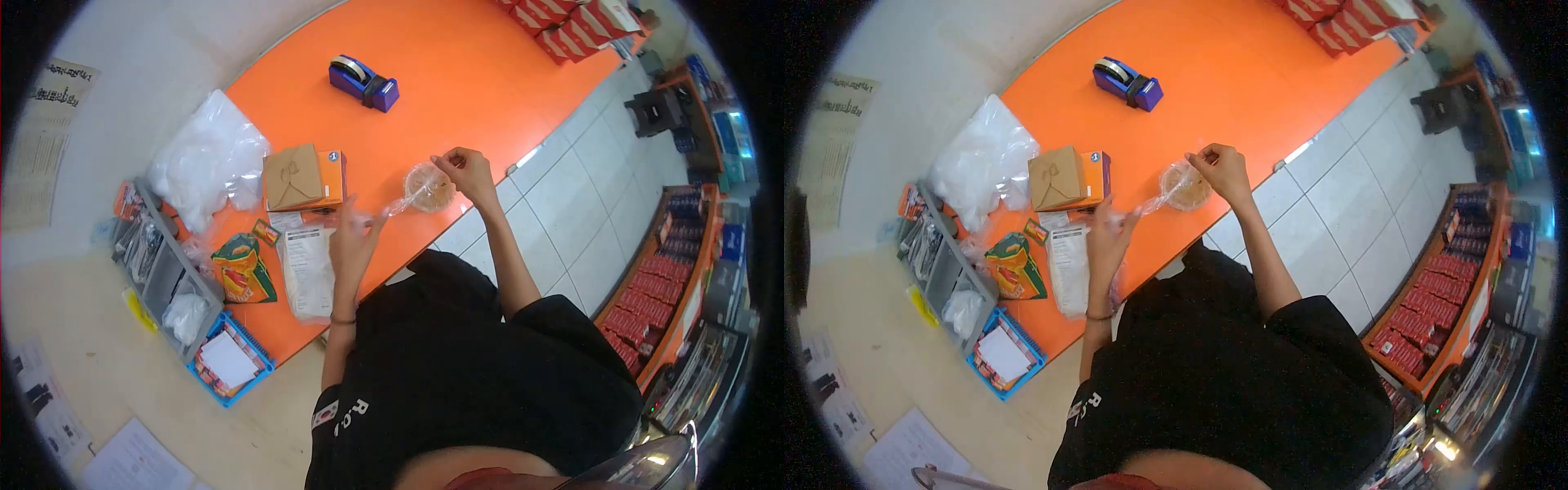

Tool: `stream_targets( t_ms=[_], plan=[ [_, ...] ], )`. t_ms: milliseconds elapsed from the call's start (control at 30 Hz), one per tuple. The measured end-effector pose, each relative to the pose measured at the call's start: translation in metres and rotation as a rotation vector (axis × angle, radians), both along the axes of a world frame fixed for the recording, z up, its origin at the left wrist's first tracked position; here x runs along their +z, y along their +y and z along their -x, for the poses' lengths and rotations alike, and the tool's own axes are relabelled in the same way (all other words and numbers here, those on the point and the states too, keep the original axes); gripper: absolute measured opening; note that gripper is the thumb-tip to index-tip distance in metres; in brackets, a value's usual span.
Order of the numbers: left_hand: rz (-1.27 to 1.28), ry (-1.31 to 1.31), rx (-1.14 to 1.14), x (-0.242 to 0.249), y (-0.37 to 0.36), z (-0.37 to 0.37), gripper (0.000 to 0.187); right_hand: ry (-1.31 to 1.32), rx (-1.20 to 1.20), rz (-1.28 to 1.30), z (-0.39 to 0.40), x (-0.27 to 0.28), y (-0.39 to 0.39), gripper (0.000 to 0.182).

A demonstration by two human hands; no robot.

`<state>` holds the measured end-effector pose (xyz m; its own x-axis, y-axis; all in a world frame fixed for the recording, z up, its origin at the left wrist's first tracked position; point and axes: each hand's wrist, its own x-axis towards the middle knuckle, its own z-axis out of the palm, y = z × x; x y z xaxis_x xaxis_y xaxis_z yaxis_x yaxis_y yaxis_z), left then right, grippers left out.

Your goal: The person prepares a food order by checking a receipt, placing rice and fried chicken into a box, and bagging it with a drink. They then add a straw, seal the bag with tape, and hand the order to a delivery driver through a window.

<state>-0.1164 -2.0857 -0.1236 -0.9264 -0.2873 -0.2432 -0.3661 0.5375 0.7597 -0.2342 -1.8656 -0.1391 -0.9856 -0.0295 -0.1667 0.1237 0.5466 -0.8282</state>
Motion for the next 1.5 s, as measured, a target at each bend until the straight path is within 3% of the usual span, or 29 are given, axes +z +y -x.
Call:
stream_targets(
  t_ms=[33, 100, 133, 200, 300, 467, 533, 633, 733, 833, 900, 933, 1000, 1133, 1233, 1333, 1367, 1433, 1467, 1500],
  plan=[
    [0.014, -0.019, 0.012, -0.012, 0.004, 0.01, 0.056, 0.061, 0.042, 0.003, 0.001, -0.007, 0.0, 0.033],
    [-0.408, -0.139, 0.017, -0.04, 0.011, 0.022, 0.045, 0.008, 0.054, 0.142, -0.002, -0.001, -0.006, 0.026],
    [-0.402, -0.152, 0.035, -0.046, 0.011, 0.02, 0.045, -0.027, 0.054, 0.266, -0.004, 0.004, -0.007, 0.021],
    [-0.744, -0.053, 0.097, -0.044, 0.008, 0.018, 0.043, 0.008, 0.085, 0.329, -0.01, 0.007, -0.007, 0.018],
    [-0.737, 0.076, 0.158, -0.027, 0.015, 0.013, 0.041, 0.032, 0.051, 0.461, -0.017, -0.001, -0.011, 0.017],
    [-0.738, 0.066, 0.226, -0.022, 0.019, 0.012, 0.041, -0.129, -0.099, 0.775, -0.015, -0.013, -0.019, 0.015],
    [-0.803, 0.037, 0.238, -0.024, 0.018, 0.011, 0.04, -0.271, -0.068, 0.787, -0.012, -0.008, -0.022, 0.012],
    [-0.866, -0.029, 0.271, -0.023, 0.021, 0.011, 0.034, -0.221, 0.049, 0.853, -0.018, -0.006, -0.033, 0.014],
    [-0.759, 0.017, 0.256, -0.009, 0.027, 0.013, 0.026, -0.2, 0.091, 0.849, -0.026, -0.003, -0.041, 0.016],
    [-0.822, 0.243, 0.248, -0.004, 0.027, 0.013, 0.024, -0.226, 0.208, 0.806, -0.025, 0.002, -0.039, 0.013],
    [-1.089, 0.345, 0.346, 0.005, 0.027, 0.013, 0.029, -0.199, 0.29, 0.826, -0.025, 0.0, -0.043, 0.014],
    [-1.089, 0.344, 0.349, 0.009, 0.028, 0.012, 0.029, -0.172, 0.366, 0.843, -0.025, -0.001, -0.044, 0.014],
    [-0.567, 0.373, 0.295, 0.016, 0.033, 0.011, 0.037, -0.212, 0.431, 0.843, -0.026, 0.001, -0.049, 0.014],
    [-0.554, 0.376, 0.34, -0.009, 0.025, 0.007, 0.04, -0.282, 0.515, 0.827, -0.02, -0.01, -0.056, 0.011],
    [-0.314, 0.473, 0.304, -0.01, 0.019, 0.005, 0.029, -0.263, 0.602, 0.711, -0.013, 0.003, -0.056, 0.013],
    [-0.147, 0.417, 0.393, 0.006, 0.025, 0.004, 0.029, -0.312, 0.601, 0.778, -0.011, 0.007, -0.058, 0.01],
    [-0.147, 0.419, 0.397, 0.004, 0.026, 0.003, 0.029, -0.312, 0.606, 0.776, -0.009, 0.006, -0.059, 0.01],
    [-0.469, 0.423, 0.467, -0.004, 0.027, 0.001, 0.032, -0.209, 0.685, 0.73, -0.007, 0.005, -0.061, 0.011],
    [-0.466, 0.432, 0.474, -0.007, 0.025, -0.001, 0.032, -0.207, 0.696, 0.73, -0.006, 0.009, -0.061, 0.011],
    [-0.591, 0.425, 0.393, -0.009, 0.022, -0.004, 0.034, -0.177, 0.73, 0.62, -0.006, 0.015, -0.062, 0.011]
  ],
)
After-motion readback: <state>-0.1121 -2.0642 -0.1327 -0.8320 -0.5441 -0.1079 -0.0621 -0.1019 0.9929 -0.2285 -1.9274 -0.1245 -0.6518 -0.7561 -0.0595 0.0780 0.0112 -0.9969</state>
